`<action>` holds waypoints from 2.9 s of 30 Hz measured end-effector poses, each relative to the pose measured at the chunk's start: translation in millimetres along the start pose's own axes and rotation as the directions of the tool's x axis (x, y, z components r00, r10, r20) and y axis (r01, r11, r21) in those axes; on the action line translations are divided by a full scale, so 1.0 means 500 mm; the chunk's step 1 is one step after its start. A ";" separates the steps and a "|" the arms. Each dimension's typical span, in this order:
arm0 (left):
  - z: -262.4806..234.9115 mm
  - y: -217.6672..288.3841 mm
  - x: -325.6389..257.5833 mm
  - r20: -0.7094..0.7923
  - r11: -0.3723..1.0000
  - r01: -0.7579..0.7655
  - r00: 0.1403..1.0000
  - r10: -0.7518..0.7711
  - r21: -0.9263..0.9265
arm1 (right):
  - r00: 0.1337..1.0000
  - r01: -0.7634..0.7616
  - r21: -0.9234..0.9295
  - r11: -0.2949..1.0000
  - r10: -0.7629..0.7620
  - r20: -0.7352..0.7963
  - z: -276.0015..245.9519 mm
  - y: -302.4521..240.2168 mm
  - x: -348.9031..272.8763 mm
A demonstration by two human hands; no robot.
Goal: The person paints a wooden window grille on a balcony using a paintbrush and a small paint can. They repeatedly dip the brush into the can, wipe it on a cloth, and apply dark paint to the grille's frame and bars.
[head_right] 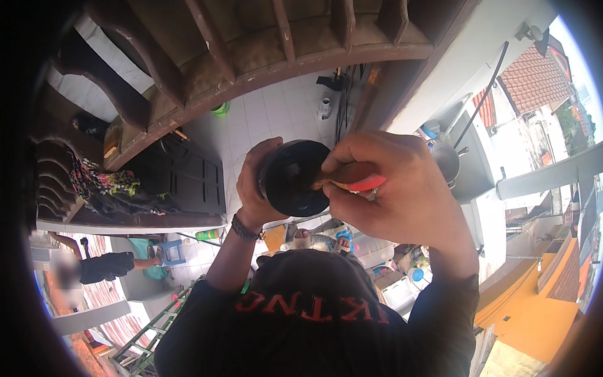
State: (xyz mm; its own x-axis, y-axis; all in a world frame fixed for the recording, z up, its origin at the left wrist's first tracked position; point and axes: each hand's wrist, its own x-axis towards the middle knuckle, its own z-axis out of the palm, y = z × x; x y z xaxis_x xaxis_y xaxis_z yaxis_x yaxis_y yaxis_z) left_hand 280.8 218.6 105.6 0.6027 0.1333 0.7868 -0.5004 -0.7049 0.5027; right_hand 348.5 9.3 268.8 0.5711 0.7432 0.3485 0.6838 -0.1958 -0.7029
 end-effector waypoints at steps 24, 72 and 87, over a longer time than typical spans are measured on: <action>0.000 0.013 -0.011 -0.036 0.998 0.068 0.997 -0.067 0.012 | 0.996 0.034 -0.141 0.989 -0.022 0.088 -0.024 -0.048 0.054; -0.007 0.021 -0.007 -0.046 0.992 0.056 0.998 -0.052 0.112 | 0.705 0.313 -0.081 0.946 -0.174 0.687 -0.014 -0.023 0.148; -0.007 0.014 -0.008 -0.045 0.989 0.028 0.999 -0.022 0.144 | 0.621 0.086 -0.238 0.968 0.134 0.772 0.001 -0.044 0.194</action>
State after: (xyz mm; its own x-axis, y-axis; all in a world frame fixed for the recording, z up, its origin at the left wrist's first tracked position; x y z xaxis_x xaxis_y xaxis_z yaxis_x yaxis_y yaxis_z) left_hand 273.0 215.7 107.3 0.5851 0.1798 0.7908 -0.3885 -0.7938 0.4679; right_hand 388.5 86.3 317.8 0.0959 0.9293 -0.3566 0.8187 -0.2774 -0.5028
